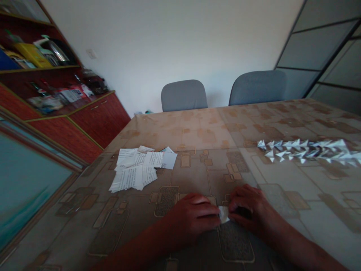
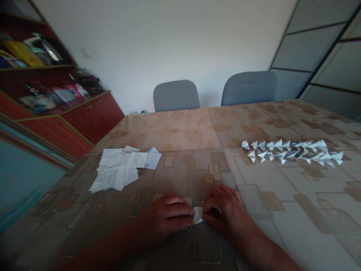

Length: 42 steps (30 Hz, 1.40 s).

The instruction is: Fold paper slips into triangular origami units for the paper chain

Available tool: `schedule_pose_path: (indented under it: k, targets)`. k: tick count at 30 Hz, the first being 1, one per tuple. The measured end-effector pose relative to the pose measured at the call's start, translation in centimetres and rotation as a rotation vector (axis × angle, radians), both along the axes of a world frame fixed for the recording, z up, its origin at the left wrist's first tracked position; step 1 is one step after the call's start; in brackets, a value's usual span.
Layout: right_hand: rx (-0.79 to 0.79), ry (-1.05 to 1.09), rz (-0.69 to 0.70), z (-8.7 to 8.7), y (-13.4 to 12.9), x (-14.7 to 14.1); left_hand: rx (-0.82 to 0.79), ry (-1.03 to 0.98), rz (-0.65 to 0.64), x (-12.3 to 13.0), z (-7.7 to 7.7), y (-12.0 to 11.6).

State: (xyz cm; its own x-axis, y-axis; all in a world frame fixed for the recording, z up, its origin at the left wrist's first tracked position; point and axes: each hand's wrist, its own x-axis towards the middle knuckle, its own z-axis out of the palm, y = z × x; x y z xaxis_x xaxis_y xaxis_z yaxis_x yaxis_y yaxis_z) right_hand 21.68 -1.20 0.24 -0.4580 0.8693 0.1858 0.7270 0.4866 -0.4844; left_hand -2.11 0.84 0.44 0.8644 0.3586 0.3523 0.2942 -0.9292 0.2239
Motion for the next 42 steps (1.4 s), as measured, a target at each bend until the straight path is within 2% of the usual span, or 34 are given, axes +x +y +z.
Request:
schedule_pose_path:
  k: [7, 14, 20, 26, 32, 37, 42]
  targets:
    - [-0.052, -0.008, -0.01, 0.4, 0.1, -0.2, 0.052, 0.048, 0.025, 0.3, 0.7, -0.4]
    - [0.024, -0.006, -0.035, 0.1, -0.1, -0.5, 0.004, 0.056, -0.002, 0.3, 0.8, -0.4]
    - [-0.005, 0.008, -0.041, 0.1, -0.1, -0.5, -0.029, 0.106, 0.005, 0.4, 1.1, -0.5]
    - [-0.036, 0.003, -0.049, 0.4, -0.1, -0.6, 0.052, 0.112, 0.029, 0.8, 0.7, -0.7]
    - [-0.052, 0.003, -0.078, 0.0, -0.1, -0.5, 0.016, 0.087, 0.09, 0.9, 0.5, -1.0]
    - [-0.175, 0.007, -0.106, 0.0, 0.5, 0.0, 0.032, 0.085, 0.09, 0.8, 0.3, -1.2]
    - [-0.199, 0.05, -0.1, 0.4, 0.4, 0.1, 0.017, 0.07, 0.132, 1.0, 0.2, -1.3]
